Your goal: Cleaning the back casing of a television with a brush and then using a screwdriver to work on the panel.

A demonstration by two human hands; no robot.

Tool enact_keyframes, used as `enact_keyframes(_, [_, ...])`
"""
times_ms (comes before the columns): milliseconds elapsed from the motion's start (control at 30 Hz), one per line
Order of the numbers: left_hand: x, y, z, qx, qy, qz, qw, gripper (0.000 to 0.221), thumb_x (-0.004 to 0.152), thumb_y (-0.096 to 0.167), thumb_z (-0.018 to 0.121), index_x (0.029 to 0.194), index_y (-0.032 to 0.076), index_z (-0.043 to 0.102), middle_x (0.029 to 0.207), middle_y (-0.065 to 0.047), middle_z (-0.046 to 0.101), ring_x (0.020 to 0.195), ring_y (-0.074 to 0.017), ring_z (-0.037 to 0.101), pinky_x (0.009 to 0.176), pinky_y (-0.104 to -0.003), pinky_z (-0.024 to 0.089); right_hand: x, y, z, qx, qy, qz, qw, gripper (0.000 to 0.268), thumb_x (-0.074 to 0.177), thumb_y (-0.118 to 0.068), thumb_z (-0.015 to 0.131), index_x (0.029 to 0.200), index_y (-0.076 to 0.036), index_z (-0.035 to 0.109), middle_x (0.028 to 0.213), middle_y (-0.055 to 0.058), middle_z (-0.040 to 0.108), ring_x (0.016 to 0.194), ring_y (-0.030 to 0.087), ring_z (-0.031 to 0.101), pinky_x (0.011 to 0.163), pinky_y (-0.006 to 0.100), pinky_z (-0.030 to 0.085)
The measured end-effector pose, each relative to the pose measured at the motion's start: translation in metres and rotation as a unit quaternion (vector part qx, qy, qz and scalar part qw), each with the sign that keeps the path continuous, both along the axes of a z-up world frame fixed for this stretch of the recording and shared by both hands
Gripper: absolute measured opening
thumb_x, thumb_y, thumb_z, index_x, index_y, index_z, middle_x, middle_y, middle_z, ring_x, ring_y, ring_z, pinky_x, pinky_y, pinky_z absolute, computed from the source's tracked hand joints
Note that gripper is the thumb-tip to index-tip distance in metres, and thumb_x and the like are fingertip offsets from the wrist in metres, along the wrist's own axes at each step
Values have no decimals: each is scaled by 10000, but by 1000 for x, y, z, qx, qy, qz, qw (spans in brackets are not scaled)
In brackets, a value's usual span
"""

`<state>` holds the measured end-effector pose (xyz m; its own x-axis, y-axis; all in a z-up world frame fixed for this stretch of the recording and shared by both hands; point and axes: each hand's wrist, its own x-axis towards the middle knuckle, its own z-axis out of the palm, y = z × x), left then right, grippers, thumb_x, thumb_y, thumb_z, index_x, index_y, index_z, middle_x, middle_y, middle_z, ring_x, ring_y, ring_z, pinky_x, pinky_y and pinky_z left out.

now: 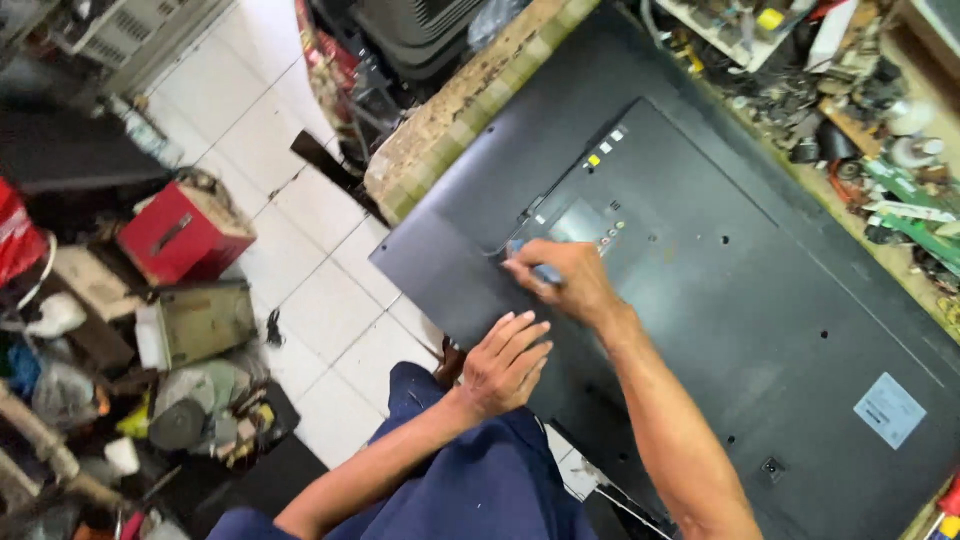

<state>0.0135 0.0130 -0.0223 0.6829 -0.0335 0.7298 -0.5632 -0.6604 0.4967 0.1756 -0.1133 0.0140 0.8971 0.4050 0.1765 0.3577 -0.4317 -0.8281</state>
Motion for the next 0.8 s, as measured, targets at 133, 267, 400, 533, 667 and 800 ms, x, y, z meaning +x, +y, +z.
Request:
enact_keyframes(133, [-1,1,2,13,7,-6,1000,182,934,165,692,1091,108,763,1216,-92,749,1163,-308,714,1102,-444,511,113,-81,-31,-58,-19,-217,974,156,968,-107,775,866,5,740,695,206,705,659,328,705,616,359,512])
enact_keyframes(267, [6,14,34,45,38,-66,996,151,990,49,590,1014,23,737,1187,-161,725,1157,-351,685,1064,-469,530,179,-127,-59,-155,-230,-504,818,374,997,-426,714,847,-95,805,694,161,774,637,407,731,560,529,496])
enact_keyframes(400, [8,17,32,58,40,-74,995,146,979,36,586,990,33,731,1163,-161,729,1132,-341,694,1060,-455,530,170,-49,-16,12,-15,-160,987,112,1000,-189,695,995,-120,782,963,35,777,898,144,706,787,309,517])
enact_keyframes(533, [12,18,38,57,42,-88,994,194,1001,40,543,977,44,735,1141,-145,739,1120,-328,705,1045,-443,538,238,-104,-58,-141,-132,-329,924,398,1053,-395,708,744,-145,714,631,12,696,555,233,681,452,437,422])
enact_keyframes(667, [14,20,40,54,56,-97,992,217,1018,61,529,990,44,743,1150,-139,745,1118,-323,711,1045,-438,532,262,-103,-46,-152,-113,-352,917,434,1035,-483,813,880,-78,794,742,177,733,720,450,695,630,567,481])
enact_keyframes(800, [15,22,36,52,69,-125,988,229,1024,80,520,1013,61,748,1173,-123,746,1153,-307,701,1062,-435,520,254,-110,-68,-153,-54,-287,944,285,1004,-419,785,892,-170,704,740,46,711,716,292,702,646,460,487])
